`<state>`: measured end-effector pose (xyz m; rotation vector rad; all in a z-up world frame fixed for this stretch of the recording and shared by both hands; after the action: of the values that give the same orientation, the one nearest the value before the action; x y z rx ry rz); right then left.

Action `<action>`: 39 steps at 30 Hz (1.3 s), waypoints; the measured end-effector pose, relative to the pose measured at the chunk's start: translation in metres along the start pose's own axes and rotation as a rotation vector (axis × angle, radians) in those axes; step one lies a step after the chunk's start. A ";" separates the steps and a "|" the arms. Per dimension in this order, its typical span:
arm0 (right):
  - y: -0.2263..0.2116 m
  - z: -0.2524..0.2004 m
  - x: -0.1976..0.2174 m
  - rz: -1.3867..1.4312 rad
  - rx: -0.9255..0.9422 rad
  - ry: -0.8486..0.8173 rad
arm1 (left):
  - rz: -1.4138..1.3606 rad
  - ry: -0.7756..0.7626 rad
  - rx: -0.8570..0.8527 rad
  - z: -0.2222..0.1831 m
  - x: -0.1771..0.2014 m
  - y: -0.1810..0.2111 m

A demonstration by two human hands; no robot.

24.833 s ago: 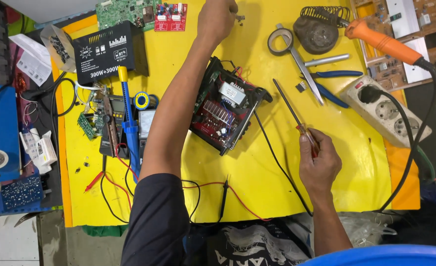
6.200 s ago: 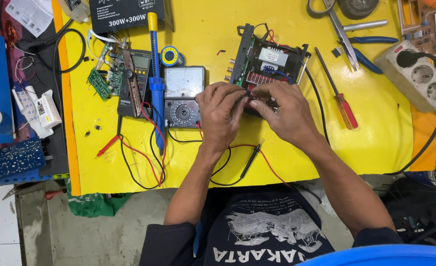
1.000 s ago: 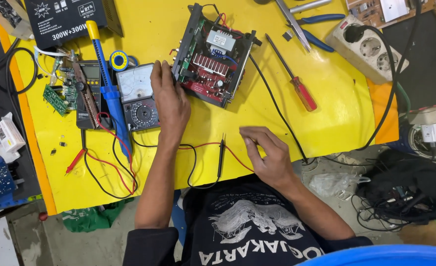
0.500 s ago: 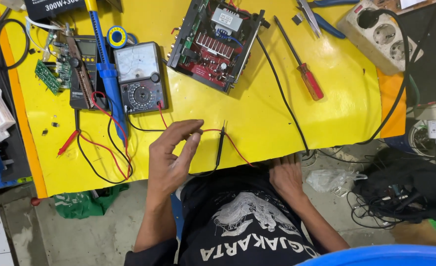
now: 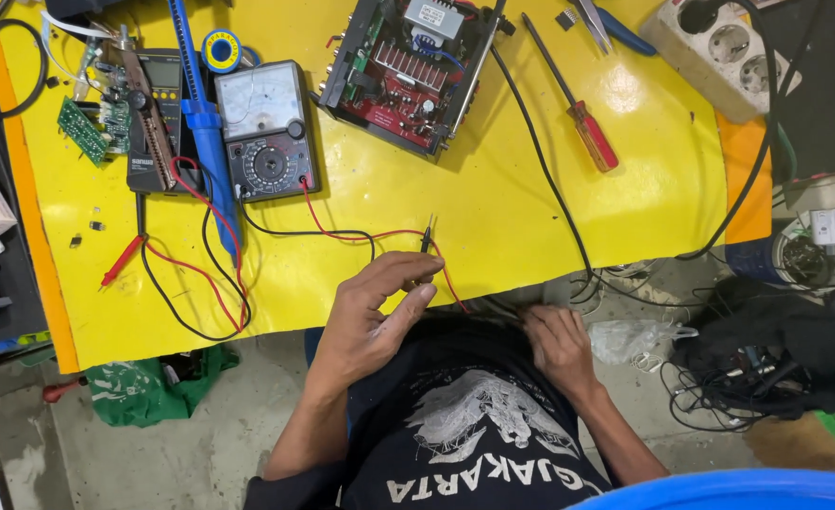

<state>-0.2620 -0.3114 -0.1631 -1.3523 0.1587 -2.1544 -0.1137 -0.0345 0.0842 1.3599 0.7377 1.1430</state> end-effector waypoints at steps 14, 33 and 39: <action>-0.012 -0.017 0.019 0.052 -0.287 -0.104 | 0.088 -0.252 -0.027 -0.013 -0.035 -0.017; 0.025 0.076 0.165 0.645 -0.609 -0.498 | 0.832 -0.584 -0.466 -0.062 -0.087 0.009; -0.036 0.197 0.132 1.154 -0.313 -0.604 | 0.767 -0.646 -1.374 -0.011 -0.122 0.014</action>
<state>-0.1502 -0.3130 0.0488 -1.4683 0.8181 -0.7567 -0.1666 -0.1452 0.0715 0.6372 -1.0171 1.2265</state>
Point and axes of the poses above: each hand's wrist, its own z-axis towards the middle knuckle, its own x-axis out of the back of the hand, y = z × x, the point moved 3 cm from there along z, towards the middle knuckle
